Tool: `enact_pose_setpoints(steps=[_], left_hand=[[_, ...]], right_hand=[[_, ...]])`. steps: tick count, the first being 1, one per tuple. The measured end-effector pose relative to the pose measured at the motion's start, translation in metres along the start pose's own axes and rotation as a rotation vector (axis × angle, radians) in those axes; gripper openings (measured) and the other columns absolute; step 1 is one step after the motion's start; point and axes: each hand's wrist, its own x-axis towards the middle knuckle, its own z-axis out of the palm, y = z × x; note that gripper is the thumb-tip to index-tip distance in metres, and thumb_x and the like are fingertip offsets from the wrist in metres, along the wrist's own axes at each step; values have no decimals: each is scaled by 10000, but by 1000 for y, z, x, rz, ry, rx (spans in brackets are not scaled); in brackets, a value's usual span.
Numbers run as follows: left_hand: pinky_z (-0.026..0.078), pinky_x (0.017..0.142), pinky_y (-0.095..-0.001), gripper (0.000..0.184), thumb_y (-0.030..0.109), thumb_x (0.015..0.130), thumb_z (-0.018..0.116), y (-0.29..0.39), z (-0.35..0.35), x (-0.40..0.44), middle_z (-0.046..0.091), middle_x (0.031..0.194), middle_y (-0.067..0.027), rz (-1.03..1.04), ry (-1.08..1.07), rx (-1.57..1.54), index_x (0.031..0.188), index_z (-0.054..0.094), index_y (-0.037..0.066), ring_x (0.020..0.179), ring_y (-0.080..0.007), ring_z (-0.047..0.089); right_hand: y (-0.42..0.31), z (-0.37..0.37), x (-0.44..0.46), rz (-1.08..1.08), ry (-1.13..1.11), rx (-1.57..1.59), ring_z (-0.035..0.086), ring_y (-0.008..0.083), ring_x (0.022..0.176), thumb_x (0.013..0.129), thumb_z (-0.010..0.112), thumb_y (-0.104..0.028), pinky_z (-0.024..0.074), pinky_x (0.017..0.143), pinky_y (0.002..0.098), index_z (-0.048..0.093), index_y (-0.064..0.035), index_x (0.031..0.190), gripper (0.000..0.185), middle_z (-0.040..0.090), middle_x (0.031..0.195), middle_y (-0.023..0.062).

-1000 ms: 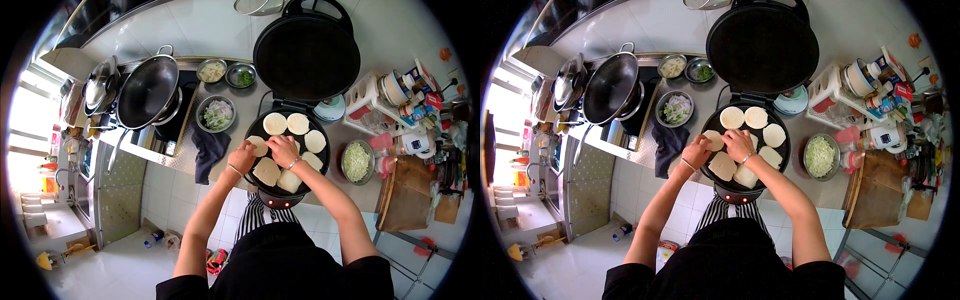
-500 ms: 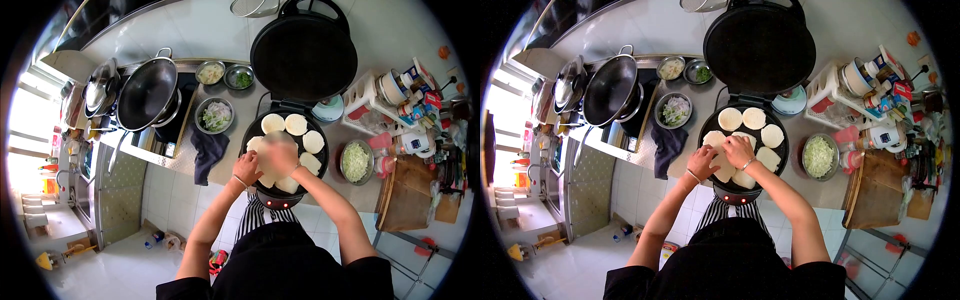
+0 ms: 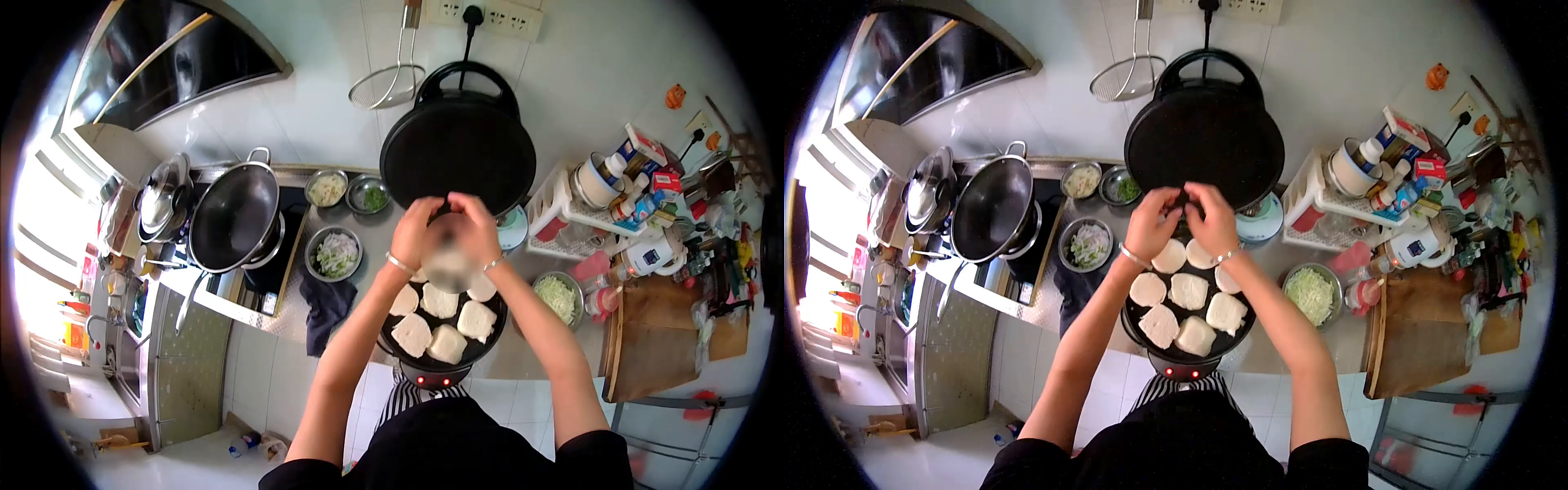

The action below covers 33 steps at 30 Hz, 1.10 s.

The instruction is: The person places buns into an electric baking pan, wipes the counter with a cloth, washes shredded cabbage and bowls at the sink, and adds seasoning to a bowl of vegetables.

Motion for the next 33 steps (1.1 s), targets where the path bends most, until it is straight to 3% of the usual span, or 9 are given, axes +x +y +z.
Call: enact_pose_setpoints(steps=[3, 7, 9, 15, 19, 22, 25, 26, 33], left_hand=[[460, 838, -356, 329, 35, 759, 609, 23, 4, 74, 590, 1064, -161, 183, 97, 106, 1083, 560, 11, 977, -325, 573], [418, 907, -384, 349, 67, 760, 612, 29, 14, 139, 586, 1101, -160, 258, 163, 190, 1100, 559, 16, 1047, -339, 530], [406, 924, -387, 354, 75, 761, 612, 32, 18, 150, 586, 1107, -157, 262, 170, 214, 1106, 558, 17, 1066, -337, 518], [398, 938, -391, 363, 83, 765, 612, 39, 15, 153, 579, 1129, -156, 210, 147, 238, 1118, 555, 16, 1083, -337, 509], [401, 938, -390, 374, 86, 765, 618, 42, 6, 144, 573, 1137, -155, 219, 179, 266, 1126, 546, 22, 1093, -333, 502], [404, 927, -400, 394, 53, 746, 624, 52, -6, 136, 558, 1152, -161, 259, 221, 291, 1128, 535, 16, 1079, -348, 499], [397, 918, -407, 424, 47, 742, 619, 69, -19, 124, 547, 1176, -157, 330, 305, 380, 1154, 525, 18, 1083, -344, 494], [386, 923, -406, 417, 63, 760, 611, 73, -23, 120, 547, 1179, -151, 351, 327, 410, 1166, 522, 21, 1092, -337, 491], [363, 913, -394, 381, 117, 829, 582, 101, -48, 65, 583, 1119, -121, 387, 249, 453, 1195, 518, 33, 1053, -292, 529]], right_hand=[[2, -31, 77, -157, 227, -113, 572, 311, 985, 767, 599, -35, 459, 862, 363, 545, -13, 1092, 330, 589, 1064, 150], [36, -54, 165, -308, 471, -333, 531, 348, 1056, 789, 604, -127, 421, 920, 410, 534, -15, 1103, 340, 568, 1142, 170], [54, -57, 191, -251, 468, -384, 529, 361, 1056, 801, 601, -182, 423, 915, 412, 531, -16, 1118, 364, 561, 1154, 180], [69, -63, 235, 209, 230, -360, 526, 327, 1092, 810, 582, -378, 426, 907, 418, 521, -55, 1197, 507, 571, 1158, 164], [62, -68, 239, 265, 206, -425, 542, 306, 1083, 790, 592, -441, 436, 887, 432, 560, -82, 1165, 520, 588, 1143, 139], [47, -73, 228, 242, 173, -417, 581, 291, 1004, 763, 628, -479, 468, 814, 411, 621, -77, 1049, 493, 608, 1083, 128], [22, -81, 202, 106, 215, -385, 606, 284, 897, 752, 658, -471, 481, 757, 377, 621, -62, 991, 476, 634, 982, 121], [10, -86, 192, 94, 181, -309, 609, 248, 770, 760, 687, -413, 481, 695, 335, 606, -36, 929, 422, 644, 856, 103], [-74, -94, 83, 158, 125, 123, 573, 105, 690, 809, 682, -200, 459, 644, 242, 562, -2, 860, 237, 627, 753, 37]])
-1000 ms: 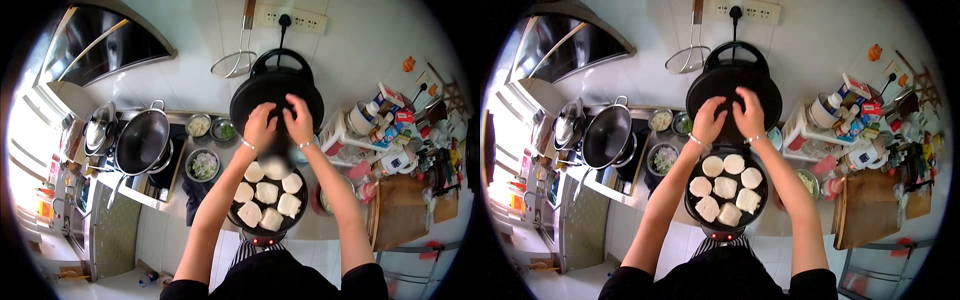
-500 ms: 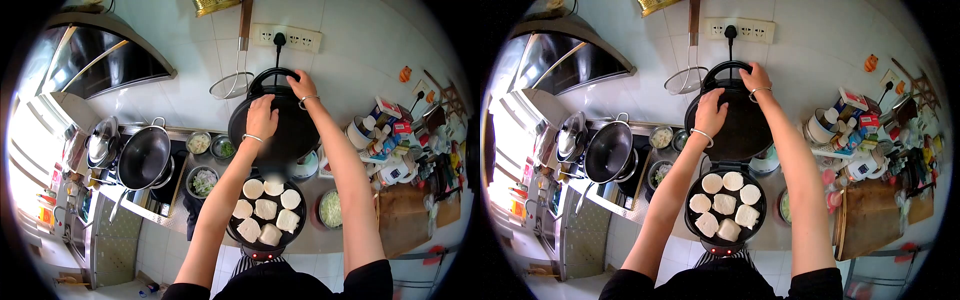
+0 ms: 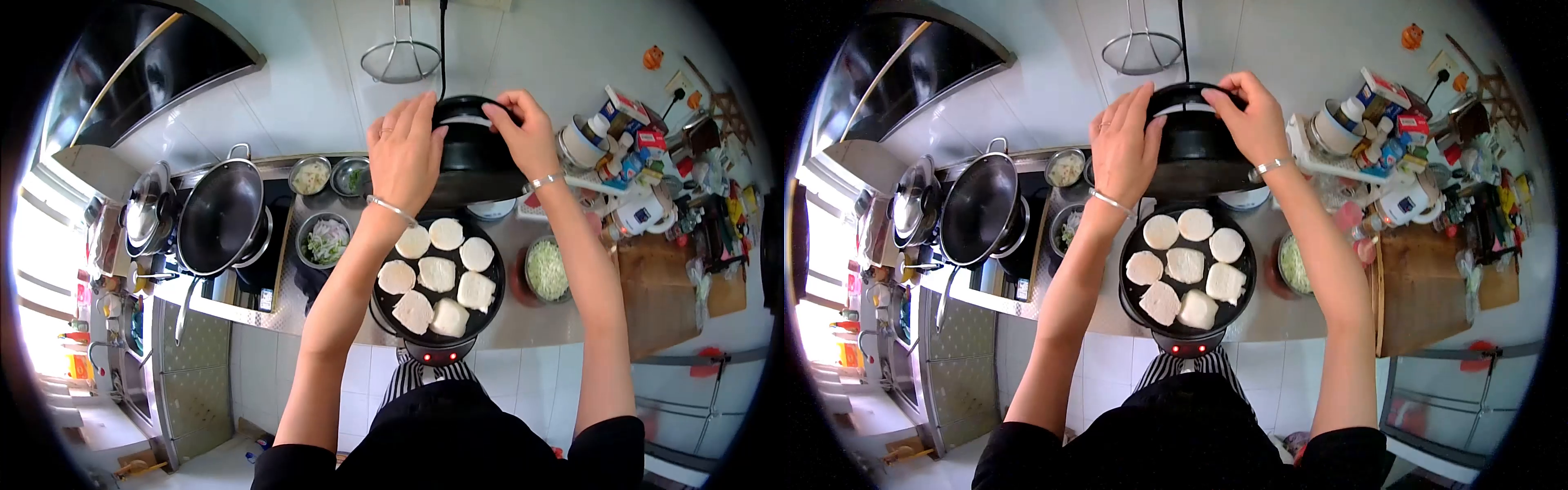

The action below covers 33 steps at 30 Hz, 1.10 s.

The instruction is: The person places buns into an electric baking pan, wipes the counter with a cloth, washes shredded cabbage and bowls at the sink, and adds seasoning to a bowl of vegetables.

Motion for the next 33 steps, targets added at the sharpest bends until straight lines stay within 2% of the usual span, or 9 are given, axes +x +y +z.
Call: enact_pose_setpoints(steps=[1, 2, 4, 5, 7, 12, 16, 24, 33], left_hand=[[373, 863, -378, 355, 130, 823, 597, 5, -8, -7, 619, 1033, -102, 0, -2, -8, 1162, 550, 40, 976, -272, 562], [373, 863, -378, 355, 130, 823, 597, 7, -15, -16, 619, 1033, -102, 3, -7, -15, 1162, 550, 40, 976, -272, 562], [378, 817, -365, 296, 136, 809, 617, 14, -31, -37, 639, 955, -82, -8, -126, -116, 1091, 599, 48, 916, -254, 576], [378, 800, -353, 238, 138, 794, 634, 19, -39, -45, 647, 903, -62, 17, -117, -157, 1017, 632, 56, 868, -242, 583], [385, 785, -354, 247, 114, 749, 667, 31, -58, -65, 641, 887, -68, 72, -204, -203, 988, 639, 61, 819, -241, 581], [392, 792, -375, 313, 107, 704, 694, 61, -96, -133, 608, 819, -59, 37, -428, -332, 1006, 631, 51, 783, -243, 565], [386, 911, -420, 349, 139, 668, 717, 75, -109, -194, 605, 872, -14, 9, -568, -280, 1002, 628, 92, 849, -206, 565], [345, 956, -434, 268, 177, 668, 734, 87, -109, -289, 615, 859, 25, 34, -755, -156, 905, 617, 135, 843, -145, 584], [334, 966, -434, 261, 180, 644, 738, 88, -92, -339, 606, 834, 47, 30, -762, -117, 879, 625, 158, 844, -116, 583]], right_hand=[[-7, 0, -19, 19, 12, 28, 567, 85, 697, 816, 669, -160, 457, 649, 230, 568, -2, 868, 195, 623, 757, 17], [-10, -1, -37, -8, 28, -70, 570, 87, 694, 814, 669, -158, 459, 649, 231, 597, -11, 896, 183, 635, 776, 24], [-23, -4, -74, -4, 12, -105, 589, 136, 720, 792, 677, -140, 467, 682, 259, 622, -27, 924, 183, 652, 805, 44], [-22, -7, -93, -97, 6, -202, 595, 171, 746, 777, 682, -132, 468, 709, 280, 628, -32, 930, 191, 656, 821, 57], [-28, -11, -128, -226, -10, -334, 594, 243, 804, 735, 695, -111, 449, 769, 336, 636, -49, 925, 208, 659, 849, 79], [-29, -18, -209, -394, -170, -353, 582, 222, 754, 707, 716, -144, 393, 759, 362, 636, -46, 932, 258, 642, 838, 60], [-11, -14, -271, -393, -279, -328, 580, 188, 748, 705, 720, -206, 379, 758, 345, 636, -63, 940, 288, 619, 811, 25], [38, -1, -363, -313, -429, -290, 576, 168, 788, 662, 748, -187, 374, 780, 343, 614, -104, 918, 301, 612, 850, -7], [66, 6, -401, -230, -488, -334, 576, 175, 836, 657, 735, -142, 371, 817, 356, 604, -121, 881, 261, 595, 857, -11]])
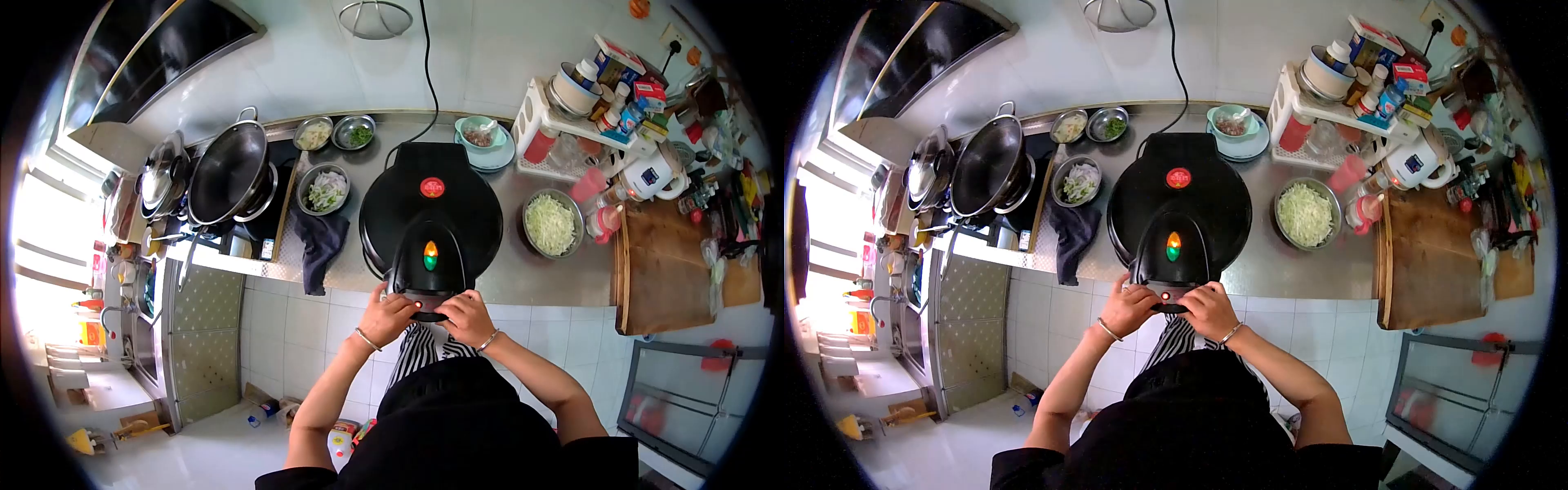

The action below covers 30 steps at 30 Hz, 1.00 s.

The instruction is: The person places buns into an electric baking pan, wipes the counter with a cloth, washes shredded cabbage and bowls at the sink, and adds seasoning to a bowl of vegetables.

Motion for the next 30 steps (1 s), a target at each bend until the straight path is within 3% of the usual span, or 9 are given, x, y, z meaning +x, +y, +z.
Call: enact_pose_setpoints(steps=[9, 12, 13, 16, 17, 21, 24, 26, 30], left_hand=[[330, 958, -441, 323, 180, 672, 728, 4, -1, -1, 620, 910, 18, -60, -27, -105, 973, 614, 155, 897, -170, 580], [424, 796, -374, 274, 116, 714, 704, 4, -15, 5, 621, 906, -42, -74, 133, -265, 979, 637, 103, 841, -217, 585], [444, 672, -339, 183, 56, 728, 683, 3, -12, 3, 627, 849, -61, -152, 218, -276, 906, 642, 73, 761, -235, 587], [446, 572, -329, 91, 24, 723, 694, -8, -13, 1, 611, 695, -71, -353, 388, -330, 776, 625, 49, 630, -247, 574], [432, 543, -330, 88, 34, 726, 703, -11, -15, 0, 592, 657, -83, -505, 430, -387, 728, 617, 49, 584, -252, 557], [419, 576, -366, 263, 67, 720, 709, -62, -16, -27, 567, 644, -79, -615, 535, -134, 587, 483, 51, 618, -266, 552], [403, 830, -404, 158, 102, 699, 691, -122, -22, -48, 595, 959, -84, -544, 521, 35, 795, 568, 77, 966, -291, 541], [310, 1003, -453, 406, 179, 689, 681, -160, -14, -65, 496, 1249, -92, -697, 330, 125, 1074, 578, 100, 1238, -318, 385], [306, 1015, -488, 475, 228, 704, 671, -225, 1, -64, 418, 1355, -103, -778, 157, 184, 1163, 572, 158, 1277, -352, 339]], right_hand=[[-4, 2, -5, 40, -29, -19, 569, 188, 914, 685, 697, -123, 389, 850, 365, 599, -110, 940, 274, 597, 907, 0], [-28, -19, 18, 115, -31, 243, 563, 242, 981, 717, 671, -97, 431, 859, 377, 589, -56, 1057, 352, 600, 991, 83], [-34, -17, 29, 88, 68, 279, 602, 247, 866, 735, 665, -69, 476, 748, 349, 605, -50, 977, 251, 616, 919, 82], [-45, 4, 60, 207, 113, 411, 603, 233, 594, 791, 648, -66, 464, 524, 299, 595, -32, 792, 63, 611, 701, 83], [-48, 11, 72, 196, 103, 422, 603, 233, 594, 791, 648, -66, 464, 524, 299, 595, -32, 792, 63, 611, 701, 83], [-51, 51, 121, 108, -52, 383, 549, 309, 474, 883, 582, -243, 428, 449, 369, 559, -48, 756, 234, 539, 544, 105], [-62, 79, 160, 124, -78, 420, 618, 301, 640, 857, 566, -139, 497, 566, 378, 589, -57, 917, 104, 614, 711, 110], [-59, 101, 178, 37, -188, 327, 605, 299, 938, 789, 539, -51, 511, 757, 385, 535, -45, 1124, 335, 588, 1079, 154], [-52, 154, 201, 134, -239, 315, 417, 323, 1218, 743, 564, -48, 405, 975, 370, 428, -15, 1263, 539, 347, 1384, 159]])
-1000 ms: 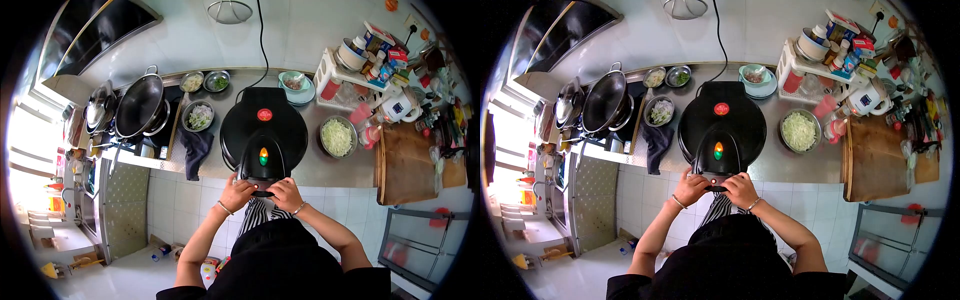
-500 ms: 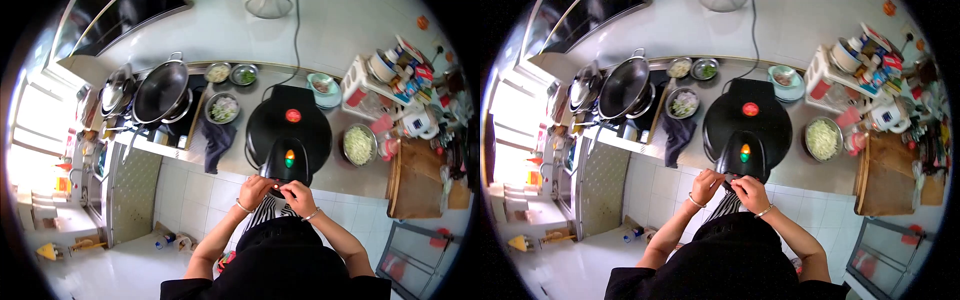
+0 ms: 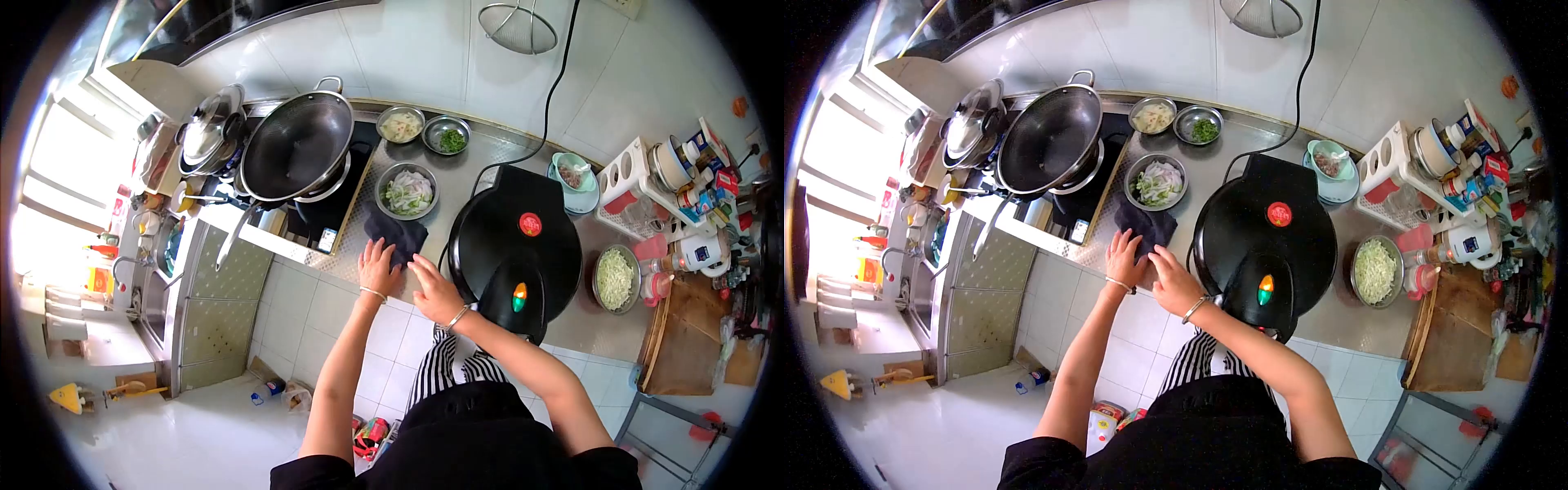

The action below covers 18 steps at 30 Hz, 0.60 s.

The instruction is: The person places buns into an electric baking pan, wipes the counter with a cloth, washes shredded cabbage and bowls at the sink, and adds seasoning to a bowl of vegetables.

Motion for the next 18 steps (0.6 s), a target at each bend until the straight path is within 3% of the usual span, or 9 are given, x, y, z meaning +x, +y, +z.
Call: enact_pose_setpoints(steps=[4, 8, 9, 11, 12, 13, 14, 15, 18], left_hand=[[405, 908, -484, 426, 234, 730, 646, -12, 32, 14, 462, 1290, -106, -46, -143, 52, 1150, 580, 207, 1179, -348, 419], [456, 790, -410, 246, 202, 726, 610, -19, 58, -32, 524, 1023, -97, 88, -62, -42, 966, 583, 151, 929, -337, 499], [437, 782, -396, 267, 170, 663, 632, -21, 69, -53, 527, 966, -98, 163, -60, -54, 924, 597, 127, 919, -314, 492], [440, 749, -412, 270, 122, 620, 649, 14, 46, -89, 534, 890, -107, 97, -159, -171, 885, 599, 101, 834, -327, 514], [449, 706, -428, 211, 140, 663, 631, 8, 65, -115, 540, 894, -112, 138, -217, -202, 870, 597, 118, 811, -337, 509], [439, 831, -376, 142, 168, 695, 616, 6, 73, -140, 587, 844, -118, 246, -361, -327, 807, 606, 82, 847, -286, 572], [451, 784, -378, 157, 152, 691, 629, 2, 100, -175, 601, 841, -106, 205, -374, -572, 835, 619, 89, 845, -286, 573], [463, 737, -380, 179, 136, 688, 641, -2, 125, -210, 616, 838, -95, 165, -384, -817, 862, 631, 96, 843, -285, 574], [470, 765, -359, 171, 127, 715, 636, 58, 121, -267, 637, 886, -100, 139, -376, -592, 880, 639, 81, 883, -270, 597]], right_hand=[[-1, 21, 5, 39, 20, -6, 389, 355, 1232, 728, 607, -56, 343, 1029, 385, 419, -27, 1272, 576, 355, 1368, 198], [-20, 26, -20, 69, -19, 191, 525, 309, 1081, 759, 596, -68, 440, 907, 383, 538, -58, 1125, 370, 533, 1178, 150], [-20, 31, -32, 91, -78, 279, 562, 303, 1017, 772, 586, -77, 462, 864, 383, 564, -66, 1079, 308, 582, 1098, 136], [-38, 24, -58, 97, -167, 272, 594, 316, 886, 804, 562, -123, 477, 801, 387, 588, -74, 1031, 234, 615, 974, 126], [-37, 29, -74, 79, -218, 262, 597, 320, 870, 816, 553, -147, 480, 785, 389, 593, -81, 1031, 228, 619, 961, 127], [-31, 33, -90, 57, -275, 253, 599, 325, 854, 828, 544, -171, 483, 769, 391, 597, -87, 1031, 226, 623, 949, 128], [-27, 32, -104, -63, -240, 249, 615, 321, 868, 840, 536, -182, 489, 757, 395, 603, -82, 1024, 219, 637, 940, 139], [-23, 27, -121, 24, -333, 287, 619, 318, 890, 842, 528, -173, 486, 770, 397, 599, -80, 1032, 224, 643, 951, 142], [-6, 3, -180, 126, -393, 319, 627, 302, 885, 850, 523, -188, 490, 769, 386, 594, -77, 1038, 230, 649, 974, 126]])
